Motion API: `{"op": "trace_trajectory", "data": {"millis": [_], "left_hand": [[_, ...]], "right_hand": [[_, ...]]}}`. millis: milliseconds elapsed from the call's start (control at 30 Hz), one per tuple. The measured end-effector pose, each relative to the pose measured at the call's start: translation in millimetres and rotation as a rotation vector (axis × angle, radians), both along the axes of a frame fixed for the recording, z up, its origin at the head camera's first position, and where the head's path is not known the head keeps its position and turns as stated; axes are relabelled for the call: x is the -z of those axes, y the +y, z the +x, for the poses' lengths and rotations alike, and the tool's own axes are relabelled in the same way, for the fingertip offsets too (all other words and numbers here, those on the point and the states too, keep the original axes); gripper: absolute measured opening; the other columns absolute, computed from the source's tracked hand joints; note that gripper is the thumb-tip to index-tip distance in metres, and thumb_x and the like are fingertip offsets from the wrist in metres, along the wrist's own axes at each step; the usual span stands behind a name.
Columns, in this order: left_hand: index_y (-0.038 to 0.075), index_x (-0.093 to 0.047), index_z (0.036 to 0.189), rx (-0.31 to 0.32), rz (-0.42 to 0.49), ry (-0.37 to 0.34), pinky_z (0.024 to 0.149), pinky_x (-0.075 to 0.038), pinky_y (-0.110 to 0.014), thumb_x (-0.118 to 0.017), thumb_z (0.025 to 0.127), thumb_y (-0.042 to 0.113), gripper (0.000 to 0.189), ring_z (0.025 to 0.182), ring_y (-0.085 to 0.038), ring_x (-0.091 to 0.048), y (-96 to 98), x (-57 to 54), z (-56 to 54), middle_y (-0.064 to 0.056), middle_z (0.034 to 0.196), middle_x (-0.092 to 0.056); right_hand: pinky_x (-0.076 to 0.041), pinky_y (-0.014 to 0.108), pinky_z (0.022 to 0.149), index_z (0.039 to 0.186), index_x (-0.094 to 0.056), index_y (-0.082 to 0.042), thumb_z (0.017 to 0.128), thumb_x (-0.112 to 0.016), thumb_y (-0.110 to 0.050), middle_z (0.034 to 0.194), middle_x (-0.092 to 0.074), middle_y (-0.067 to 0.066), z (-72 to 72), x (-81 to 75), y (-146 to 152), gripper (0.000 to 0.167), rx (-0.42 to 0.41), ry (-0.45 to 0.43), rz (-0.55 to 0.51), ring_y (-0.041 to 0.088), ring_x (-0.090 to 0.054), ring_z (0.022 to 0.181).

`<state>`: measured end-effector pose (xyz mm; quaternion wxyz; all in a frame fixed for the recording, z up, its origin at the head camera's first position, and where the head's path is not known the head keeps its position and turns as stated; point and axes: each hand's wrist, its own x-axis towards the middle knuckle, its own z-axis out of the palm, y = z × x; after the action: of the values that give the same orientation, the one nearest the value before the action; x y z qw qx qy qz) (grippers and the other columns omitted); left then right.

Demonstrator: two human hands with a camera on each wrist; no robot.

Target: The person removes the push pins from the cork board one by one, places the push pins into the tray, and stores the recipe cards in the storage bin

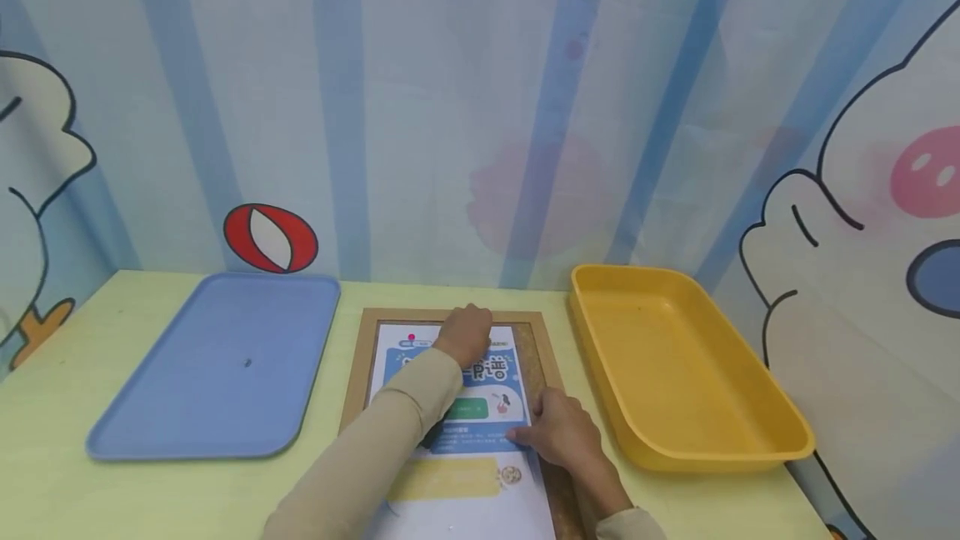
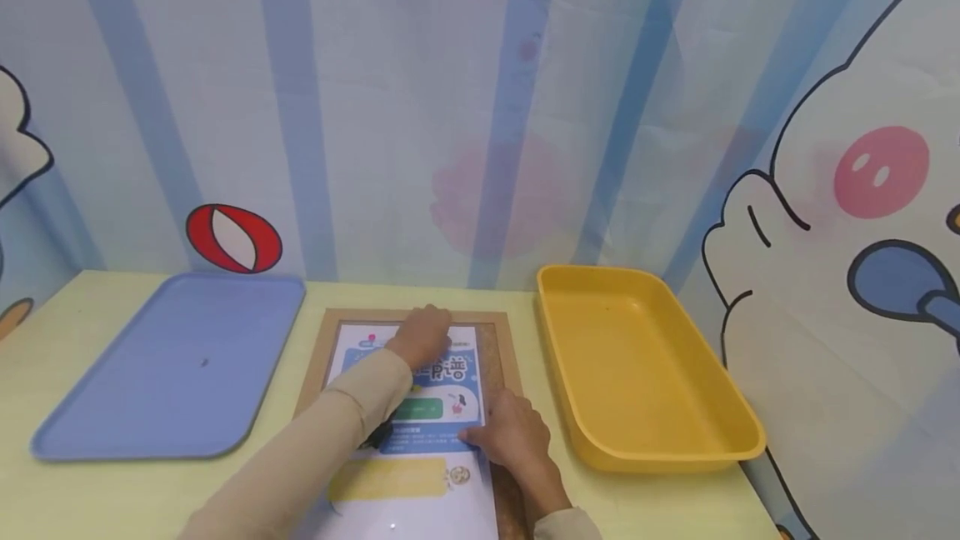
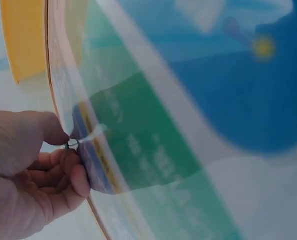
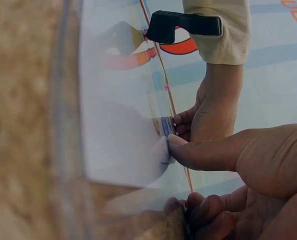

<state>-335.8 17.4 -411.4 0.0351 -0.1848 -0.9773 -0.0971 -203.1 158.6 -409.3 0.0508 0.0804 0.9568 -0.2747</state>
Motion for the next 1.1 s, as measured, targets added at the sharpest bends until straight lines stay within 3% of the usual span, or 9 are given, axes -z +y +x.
{"op": "trace_trajectory", "data": {"millis": [167,367,767,967,1100], "left_hand": [[0.002,-0.069,0.094,-0.027,0.100,-0.006,0.078,-0.056,-0.040,-0.071,0.089,0.010,0.010,0.082,-0.027,-0.069,-2.4,0.9,-4.2,-0.013,0.087,-0.071],[0.001,-0.070,0.092,-0.057,0.126,-0.029,0.070,-0.053,-0.037,-0.069,0.089,0.012,0.011,0.068,-0.020,-0.059,-0.2,2.1,-6.8,-0.011,0.080,-0.068],[0.001,-0.071,0.096,-0.090,0.188,-0.098,0.066,-0.051,-0.034,-0.070,0.088,0.010,0.012,0.066,-0.019,-0.058,-3.2,-3.1,-5.1,-0.009,0.079,-0.068],[0.002,-0.068,0.079,-0.080,0.244,-0.113,0.057,-0.044,-0.030,-0.070,0.088,0.006,0.010,0.058,-0.017,-0.052,-9.9,-5.1,-4.5,-0.005,0.065,-0.059],[0.005,-0.064,0.066,-0.070,0.367,-0.159,0.049,-0.037,-0.025,-0.064,0.088,0.001,0.023,0.051,-0.014,-0.047,-16.1,-4.0,-5.5,-0.001,0.055,-0.052]], "right_hand": [[-0.037,0.031,0.058,0.080,-0.055,-0.007,0.072,-0.090,-0.025,0.072,-0.056,0.007,-0.5,0.0,0.2,0.040,0.003,-0.007,0.007,0.021,-0.053,0.068],[-0.037,0.031,0.057,0.079,-0.055,-0.008,0.072,-0.089,-0.025,0.072,-0.056,0.006,-0.3,0.3,0.5,0.039,0.006,-0.008,0.008,0.021,-0.053,0.068],[-0.036,0.031,0.057,0.078,-0.054,-0.009,0.072,-0.089,-0.026,0.071,-0.054,0.006,-1.7,-0.1,0.1,0.039,-0.002,0.004,0.010,0.020,-0.052,0.067],[-0.037,0.031,0.058,0.079,-0.054,-0.009,0.074,-0.088,-0.026,0.071,-0.054,0.005,-2.0,1.7,0.9,0.038,-0.003,0.004,0.005,0.020,-0.052,0.067],[-0.036,0.030,0.057,0.080,-0.054,-0.009,0.073,-0.088,-0.026,0.071,-0.054,0.005,-1.9,2.7,1.7,0.039,-0.002,0.013,0.003,0.019,-0.052,0.066]]}}
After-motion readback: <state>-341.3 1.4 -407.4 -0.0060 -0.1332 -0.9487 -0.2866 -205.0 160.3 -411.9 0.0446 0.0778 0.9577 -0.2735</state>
